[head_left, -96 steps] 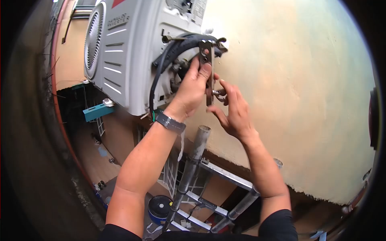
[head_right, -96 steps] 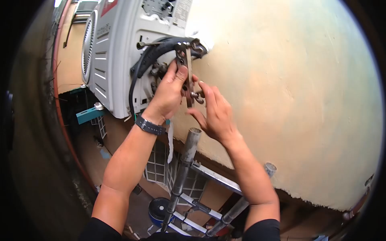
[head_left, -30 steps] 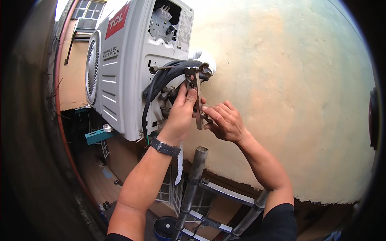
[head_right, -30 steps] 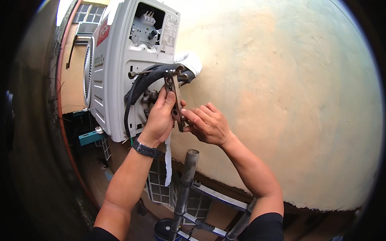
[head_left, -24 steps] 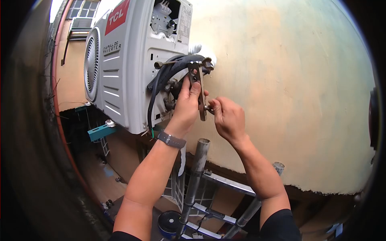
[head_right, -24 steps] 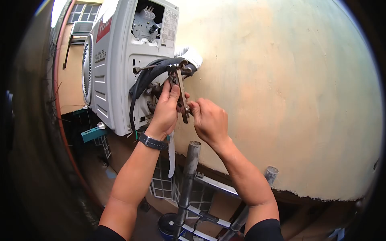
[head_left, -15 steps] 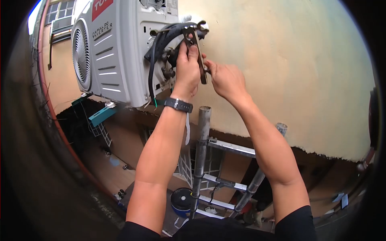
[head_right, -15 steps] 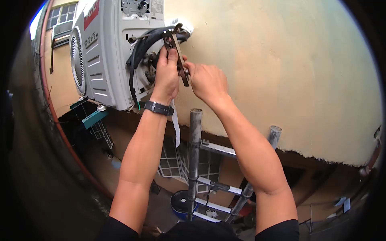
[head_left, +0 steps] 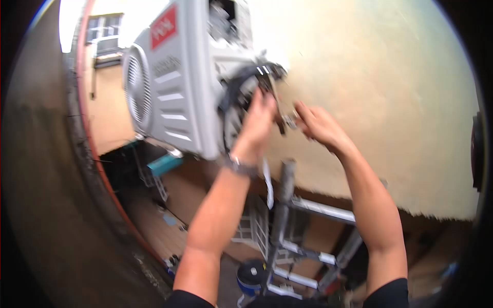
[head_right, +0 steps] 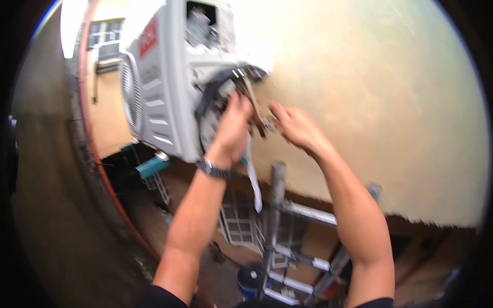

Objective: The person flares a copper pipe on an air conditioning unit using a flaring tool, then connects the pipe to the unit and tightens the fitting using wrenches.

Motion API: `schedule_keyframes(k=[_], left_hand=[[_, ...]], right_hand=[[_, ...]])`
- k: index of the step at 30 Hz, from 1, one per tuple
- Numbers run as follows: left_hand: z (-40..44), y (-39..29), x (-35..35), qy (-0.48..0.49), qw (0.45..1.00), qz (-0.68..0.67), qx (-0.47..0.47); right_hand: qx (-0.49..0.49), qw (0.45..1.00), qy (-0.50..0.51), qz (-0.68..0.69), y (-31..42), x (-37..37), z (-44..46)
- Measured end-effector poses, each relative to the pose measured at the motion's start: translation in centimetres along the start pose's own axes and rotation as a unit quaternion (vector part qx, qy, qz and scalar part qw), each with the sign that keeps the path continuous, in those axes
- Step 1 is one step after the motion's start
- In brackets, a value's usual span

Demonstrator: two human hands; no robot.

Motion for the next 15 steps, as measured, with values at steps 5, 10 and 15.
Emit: schedule_keyframes(k=[5,10,15], left_hand=[[-8.2,-15.2,3.8,0.141,0.860,0.486,0.062],[7.9,-35.1,4.4,-0.161,0.498,0.661,0.538],[32.2,-33.8,-1.6,-0.061,0.458,0.855,0.235]], right_hand=[[-0.089,0.996,-0.023,0.006,2.1,-5.9,-1.3],[-0.166,0.971,-0.028,0.172,2.6,-7.9,-0.7],[-0.169,0.979,0.021,0.115,-1.7,-4.0,-2.0]])
Point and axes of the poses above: each hand's wrist, its own z-axis towards the middle knuckle, its own x-axis out of the palm, y = z × x, the point moved 10 cm from there along z, towards the middle knuckle, and after that the axes turned 4 degrees about x, right-handed, at the moved point
